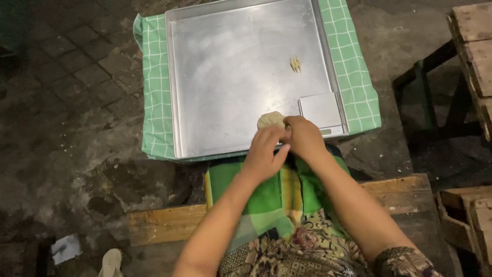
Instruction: Shaping small pieces of dough into thin strips and placing them on a metal tray.
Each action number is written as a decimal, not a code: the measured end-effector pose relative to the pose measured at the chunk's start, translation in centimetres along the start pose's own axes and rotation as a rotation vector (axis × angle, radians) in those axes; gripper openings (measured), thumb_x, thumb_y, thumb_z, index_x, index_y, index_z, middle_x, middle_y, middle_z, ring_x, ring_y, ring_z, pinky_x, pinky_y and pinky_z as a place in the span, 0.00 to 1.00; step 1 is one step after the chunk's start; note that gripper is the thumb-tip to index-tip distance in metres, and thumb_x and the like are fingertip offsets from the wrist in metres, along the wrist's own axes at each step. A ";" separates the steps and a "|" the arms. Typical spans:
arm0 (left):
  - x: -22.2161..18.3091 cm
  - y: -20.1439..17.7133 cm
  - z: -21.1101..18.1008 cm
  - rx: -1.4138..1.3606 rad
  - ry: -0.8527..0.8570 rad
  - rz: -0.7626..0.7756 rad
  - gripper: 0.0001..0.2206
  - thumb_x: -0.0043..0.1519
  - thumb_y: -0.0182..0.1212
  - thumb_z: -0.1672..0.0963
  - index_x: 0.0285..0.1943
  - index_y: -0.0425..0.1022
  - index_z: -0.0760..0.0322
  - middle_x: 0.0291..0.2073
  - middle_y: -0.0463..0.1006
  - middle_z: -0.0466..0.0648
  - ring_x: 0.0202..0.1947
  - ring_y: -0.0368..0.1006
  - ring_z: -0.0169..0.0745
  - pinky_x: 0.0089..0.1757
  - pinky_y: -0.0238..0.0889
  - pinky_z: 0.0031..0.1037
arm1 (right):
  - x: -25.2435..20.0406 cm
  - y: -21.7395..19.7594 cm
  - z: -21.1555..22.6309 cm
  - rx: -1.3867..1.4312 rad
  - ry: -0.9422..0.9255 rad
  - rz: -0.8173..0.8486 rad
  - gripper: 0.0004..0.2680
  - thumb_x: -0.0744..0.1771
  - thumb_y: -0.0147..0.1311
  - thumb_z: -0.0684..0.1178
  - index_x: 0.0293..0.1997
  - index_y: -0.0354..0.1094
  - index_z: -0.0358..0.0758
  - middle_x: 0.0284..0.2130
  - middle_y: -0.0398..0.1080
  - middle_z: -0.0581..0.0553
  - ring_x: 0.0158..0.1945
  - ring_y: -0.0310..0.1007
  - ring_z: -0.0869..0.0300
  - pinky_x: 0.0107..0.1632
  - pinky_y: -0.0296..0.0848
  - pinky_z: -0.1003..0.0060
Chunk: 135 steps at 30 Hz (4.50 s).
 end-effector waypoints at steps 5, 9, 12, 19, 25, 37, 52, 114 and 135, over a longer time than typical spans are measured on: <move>4.4 -1.9 0.7 0.029 -0.392 0.502 0.29 0.64 0.49 0.59 0.78 0.55 0.68 0.74 0.50 0.70 0.77 0.31 0.77 0.70 0.26 0.56 | -0.5 -0.3 1.5 -0.031 0.078 0.034 0.21 0.63 0.64 0.52 0.61 0.69 0.35 0.43 0.76 0.37 0.50 0.78 0.40 0.51 0.76 0.45; 5.8 -2.7 0.0 0.047 -0.433 0.698 0.34 0.59 0.47 0.61 0.80 0.50 0.67 0.78 0.40 0.69 0.78 0.26 0.74 0.71 0.19 0.54 | -0.4 -0.2 1.6 0.012 0.105 0.009 0.19 0.65 0.59 0.51 0.62 0.69 0.34 0.45 0.77 0.36 0.51 0.77 0.40 0.54 0.75 0.46; 5.0 -0.9 2.4 0.104 -0.465 0.738 0.37 0.59 0.49 0.57 0.82 0.45 0.57 0.79 0.38 0.61 0.79 0.25 0.69 0.71 0.18 0.54 | 0.5 1.0 0.5 0.061 0.086 -0.005 0.16 0.66 0.58 0.51 0.59 0.71 0.36 0.43 0.77 0.37 0.52 0.77 0.41 0.54 0.75 0.48; 4.2 1.2 4.6 0.063 -0.587 0.701 0.30 0.59 0.54 0.53 0.74 0.56 0.42 0.79 0.39 0.54 0.78 0.27 0.68 0.70 0.19 0.59 | -0.1 1.4 0.2 0.096 0.034 -0.086 0.12 0.68 0.54 0.47 0.57 0.73 0.36 0.43 0.77 0.36 0.52 0.76 0.41 0.55 0.74 0.50; 4.1 1.6 4.2 0.137 -0.647 0.631 0.21 0.62 0.53 0.53 0.66 0.66 0.45 0.78 0.46 0.53 0.78 0.32 0.64 0.69 0.19 0.62 | -0.3 4.0 -1.6 0.191 -0.140 -0.381 0.08 0.65 0.62 0.45 0.47 0.78 0.39 0.36 0.78 0.39 0.45 0.78 0.46 0.49 0.76 0.55; 4.0 -1.4 -0.4 0.205 -0.500 0.490 0.33 0.66 0.56 0.47 0.80 0.51 0.53 0.79 0.37 0.67 0.78 0.28 0.71 0.70 0.19 0.58 | -3.5 -1.6 0.3 1.426 0.110 -0.389 0.10 0.67 0.58 0.36 0.55 0.70 0.29 0.38 0.72 0.43 0.42 0.77 0.59 0.49 0.79 0.66; -13.9 7.4 2.0 -0.246 -0.558 0.513 0.13 0.61 0.61 0.52 0.54 0.77 0.55 0.41 0.79 0.48 0.44 0.79 0.48 0.46 0.72 0.38 | -0.1 -2.3 -11.9 0.287 0.097 -0.583 0.09 0.63 0.69 0.43 0.44 0.79 0.50 0.36 0.69 0.51 0.42 0.74 0.57 0.46 0.74 0.64; -15.0 8.0 3.1 -1.436 -1.124 -0.083 0.06 0.64 0.62 0.60 0.48 0.75 0.67 0.33 0.79 0.48 0.33 0.79 0.32 0.42 0.80 0.28 | -11.9 9.9 -4.1 1.349 0.220 -0.018 0.05 0.64 0.64 0.41 0.41 0.75 0.34 0.26 0.76 0.46 0.31 0.77 0.63 0.37 0.75 0.71; -14.4 7.4 3.7 -1.255 -1.109 -0.106 0.12 0.68 0.60 0.58 0.58 0.73 0.69 0.40 0.80 0.46 0.38 0.80 0.30 0.45 0.78 0.21 | -11.6 8.4 -3.4 1.259 0.157 0.037 0.05 0.67 0.60 0.38 0.46 0.73 0.33 0.28 0.73 0.47 0.33 0.77 0.63 0.38 0.76 0.70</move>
Point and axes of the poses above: each hand's wrist, its own x-axis towards the middle knuckle, its own y-axis out of the palm, z = x × y, the point moved 2 cm from there along x, towards the middle knuckle
